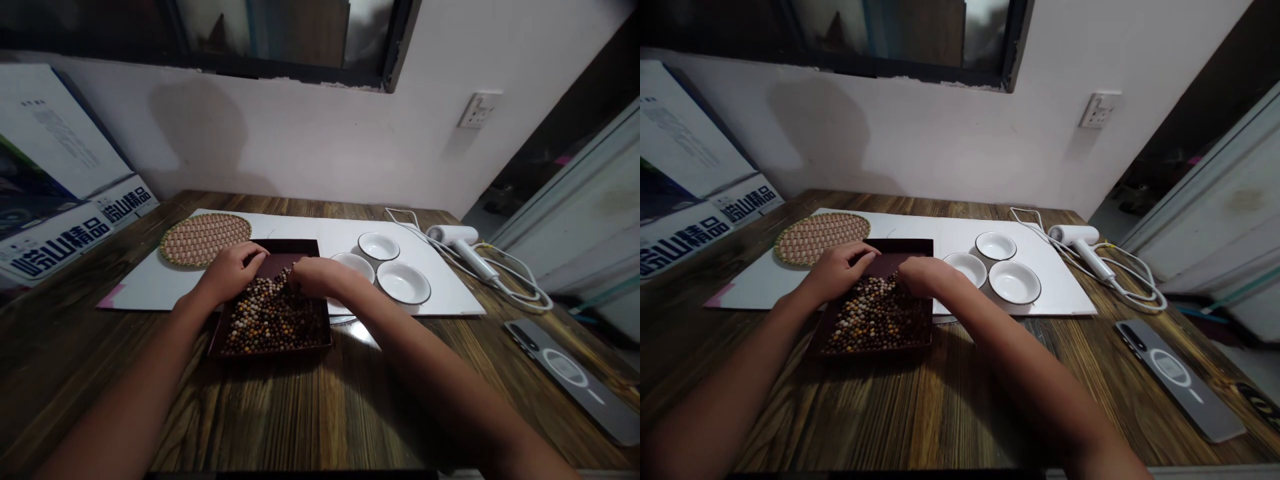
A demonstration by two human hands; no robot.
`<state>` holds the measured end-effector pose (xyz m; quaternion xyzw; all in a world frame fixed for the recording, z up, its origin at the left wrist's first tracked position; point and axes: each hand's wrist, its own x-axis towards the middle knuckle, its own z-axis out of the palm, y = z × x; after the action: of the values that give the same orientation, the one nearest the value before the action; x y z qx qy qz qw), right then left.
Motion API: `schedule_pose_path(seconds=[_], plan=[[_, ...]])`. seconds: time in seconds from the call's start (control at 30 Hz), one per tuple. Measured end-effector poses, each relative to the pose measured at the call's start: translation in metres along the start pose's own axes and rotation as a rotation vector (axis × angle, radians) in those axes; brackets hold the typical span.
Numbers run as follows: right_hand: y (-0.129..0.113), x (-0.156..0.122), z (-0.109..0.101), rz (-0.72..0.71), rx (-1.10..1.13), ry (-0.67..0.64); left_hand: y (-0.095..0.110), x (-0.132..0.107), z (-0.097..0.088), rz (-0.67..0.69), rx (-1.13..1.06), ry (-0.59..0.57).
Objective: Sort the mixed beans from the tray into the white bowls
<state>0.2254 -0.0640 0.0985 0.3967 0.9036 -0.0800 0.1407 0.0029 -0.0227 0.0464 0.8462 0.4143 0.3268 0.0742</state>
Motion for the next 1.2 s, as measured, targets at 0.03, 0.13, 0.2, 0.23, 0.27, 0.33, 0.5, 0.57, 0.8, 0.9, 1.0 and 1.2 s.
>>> schedule_pose_path(seconds=[0.03, 0.13, 0.2, 0.23, 0.27, 0.33, 0.5, 0.57, 0.8, 0.9, 1.0, 1.2], plan=[[-0.002, -0.001, -0.001, 0.007, -0.007, -0.005, 0.000, 0.000, 0.000, 0.001, -0.003, 0.001], [-0.008, -0.005, -0.004, 0.032, -0.012, -0.005, 0.001, 0.000, 0.000, 0.002, -0.007, -0.001], [-0.010, -0.006, -0.005, 0.042, -0.014, -0.009, 0.001, 0.000, 0.000, 0.000, -0.003, -0.002], [-0.010, -0.006, -0.006, 0.040, -0.013, -0.008, 0.001, 0.000, 0.000, 0.000, -0.001, -0.002], [-0.009, -0.006, -0.006, 0.037, -0.010, -0.007, 0.002, 0.000, 0.000, -0.001, 0.001, -0.002], [-0.005, -0.008, -0.008, 0.031, 0.000, -0.002, 0.002, 0.000, 0.000, -0.003, 0.003, -0.003], [0.016, -0.027, -0.021, 0.143, 0.182, 0.148, 0.002, 0.000, 0.000, -0.010, -0.006, -0.004], [0.027, -0.040, -0.026, 0.223, 0.242, 0.200, 0.002, 0.000, 0.000, -0.012, -0.013, -0.004], [0.063, -0.063, -0.028, 0.533, 0.258, 0.121, 0.002, 0.000, 0.000, -0.011, -0.020, 0.004], [0.059, -0.059, -0.026, 0.495, 0.269, 0.131, 0.002, 0.000, 0.000, -0.011, -0.009, 0.006], [0.041, -0.047, -0.025, 0.320, 0.282, 0.208, 0.002, 0.000, 0.000, -0.014, -0.002, 0.005], [0.012, -0.017, -0.014, 0.067, 0.189, 0.087, 0.003, 0.001, -0.001, -0.021, -0.002, -0.011]])
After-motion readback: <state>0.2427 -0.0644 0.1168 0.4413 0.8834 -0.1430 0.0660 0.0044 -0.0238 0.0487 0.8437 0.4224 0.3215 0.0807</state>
